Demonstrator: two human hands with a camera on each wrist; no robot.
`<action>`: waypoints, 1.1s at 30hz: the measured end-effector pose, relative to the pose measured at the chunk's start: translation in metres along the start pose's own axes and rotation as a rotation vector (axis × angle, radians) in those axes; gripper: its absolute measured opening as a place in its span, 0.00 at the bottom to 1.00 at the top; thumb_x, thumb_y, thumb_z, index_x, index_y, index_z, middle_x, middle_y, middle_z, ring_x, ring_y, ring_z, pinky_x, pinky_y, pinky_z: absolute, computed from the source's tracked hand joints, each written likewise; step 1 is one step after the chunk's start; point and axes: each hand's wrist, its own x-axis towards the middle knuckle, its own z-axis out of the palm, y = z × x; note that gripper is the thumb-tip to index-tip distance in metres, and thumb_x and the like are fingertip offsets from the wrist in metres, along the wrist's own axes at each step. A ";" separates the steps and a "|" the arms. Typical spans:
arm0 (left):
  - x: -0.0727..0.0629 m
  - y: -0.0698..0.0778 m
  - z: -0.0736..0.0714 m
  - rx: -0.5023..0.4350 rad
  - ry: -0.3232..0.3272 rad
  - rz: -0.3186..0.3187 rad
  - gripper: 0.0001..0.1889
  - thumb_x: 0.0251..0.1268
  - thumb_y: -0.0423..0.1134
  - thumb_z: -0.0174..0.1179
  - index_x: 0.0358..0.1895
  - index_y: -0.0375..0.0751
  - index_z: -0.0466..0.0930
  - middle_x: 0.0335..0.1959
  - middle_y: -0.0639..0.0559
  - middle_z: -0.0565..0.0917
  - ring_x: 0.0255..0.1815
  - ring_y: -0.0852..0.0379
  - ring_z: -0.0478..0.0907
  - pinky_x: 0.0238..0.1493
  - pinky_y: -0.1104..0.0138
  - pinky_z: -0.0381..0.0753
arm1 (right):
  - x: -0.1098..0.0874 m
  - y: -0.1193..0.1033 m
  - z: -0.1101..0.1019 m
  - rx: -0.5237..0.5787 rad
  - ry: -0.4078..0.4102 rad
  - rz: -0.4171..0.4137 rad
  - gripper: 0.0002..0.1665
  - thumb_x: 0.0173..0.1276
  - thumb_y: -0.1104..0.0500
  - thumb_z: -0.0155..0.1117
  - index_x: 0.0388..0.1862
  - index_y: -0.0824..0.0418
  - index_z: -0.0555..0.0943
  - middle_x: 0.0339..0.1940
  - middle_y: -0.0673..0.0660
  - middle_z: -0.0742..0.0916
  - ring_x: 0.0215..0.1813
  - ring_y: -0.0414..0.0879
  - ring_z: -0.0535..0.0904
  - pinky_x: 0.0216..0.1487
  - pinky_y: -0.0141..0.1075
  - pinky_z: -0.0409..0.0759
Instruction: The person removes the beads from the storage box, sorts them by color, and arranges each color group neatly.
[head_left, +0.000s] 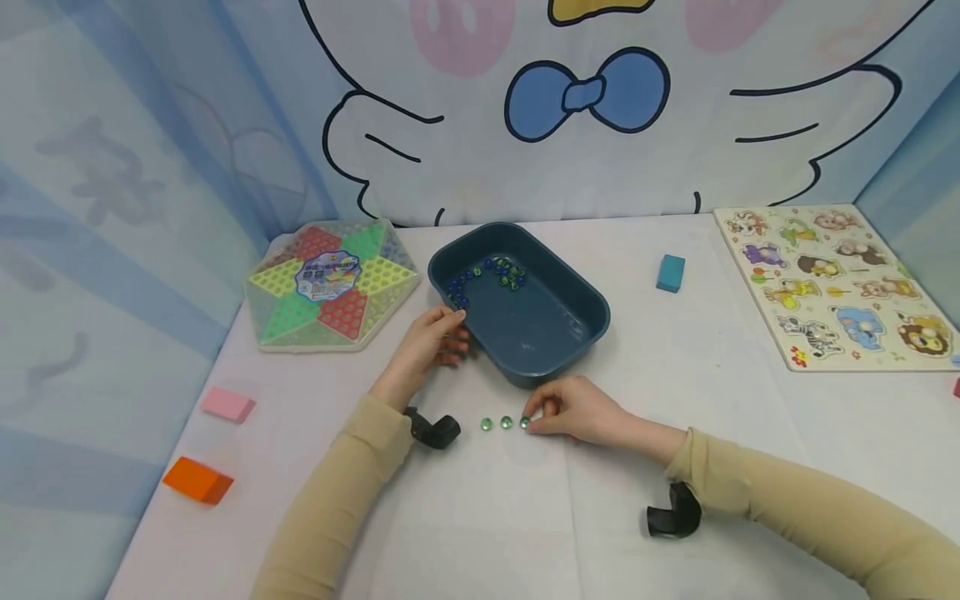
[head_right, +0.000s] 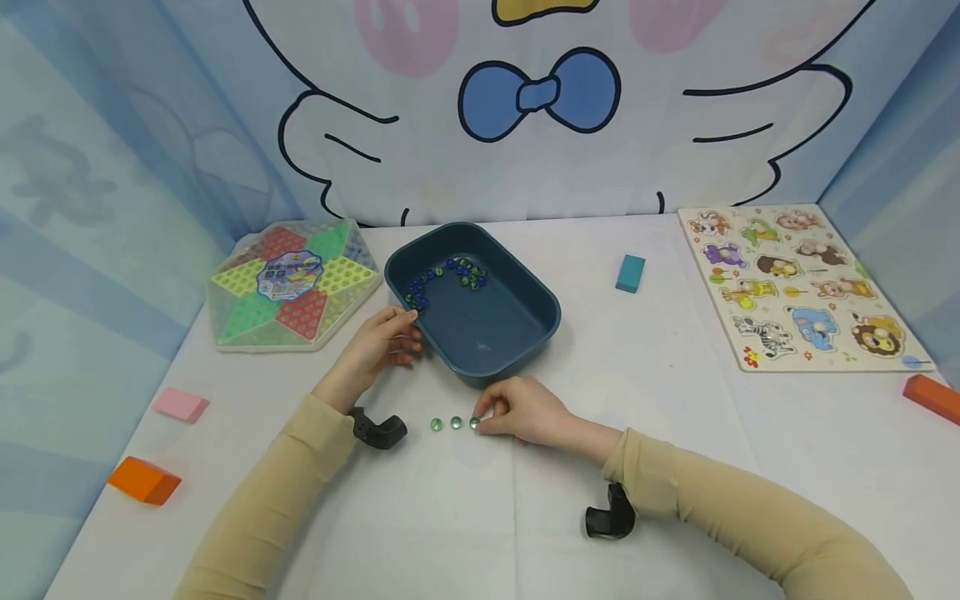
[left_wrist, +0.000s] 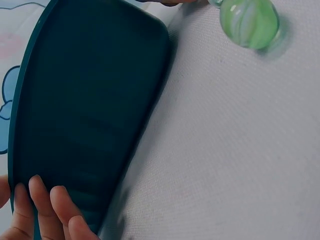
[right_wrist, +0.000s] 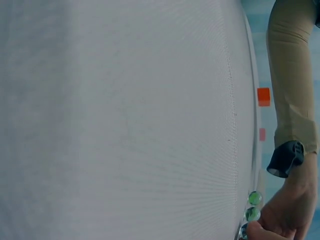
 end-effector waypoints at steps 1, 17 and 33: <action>0.000 0.000 0.000 -0.002 -0.001 -0.004 0.11 0.69 0.47 0.51 0.32 0.44 0.67 0.29 0.53 0.76 0.26 0.61 0.75 0.27 0.68 0.74 | 0.000 0.000 0.000 -0.003 -0.002 0.001 0.08 0.57 0.56 0.69 0.34 0.58 0.83 0.16 0.48 0.78 0.10 0.35 0.65 0.13 0.30 0.68; 0.001 0.002 -0.001 0.006 -0.011 -0.021 0.11 0.70 0.46 0.49 0.33 0.44 0.66 0.30 0.52 0.75 0.27 0.60 0.75 0.29 0.66 0.74 | -0.001 -0.003 -0.002 0.010 -0.030 0.015 0.11 0.55 0.58 0.70 0.36 0.61 0.82 0.17 0.47 0.77 0.13 0.36 0.66 0.14 0.30 0.69; 0.000 0.000 0.002 -0.002 0.012 -0.003 0.11 0.69 0.46 0.51 0.31 0.45 0.66 0.29 0.53 0.76 0.26 0.60 0.75 0.28 0.68 0.74 | 0.004 -0.067 -0.080 -0.152 -0.399 -0.022 0.12 0.59 0.55 0.67 0.41 0.56 0.82 0.29 0.48 0.82 0.24 0.40 0.76 0.24 0.34 0.76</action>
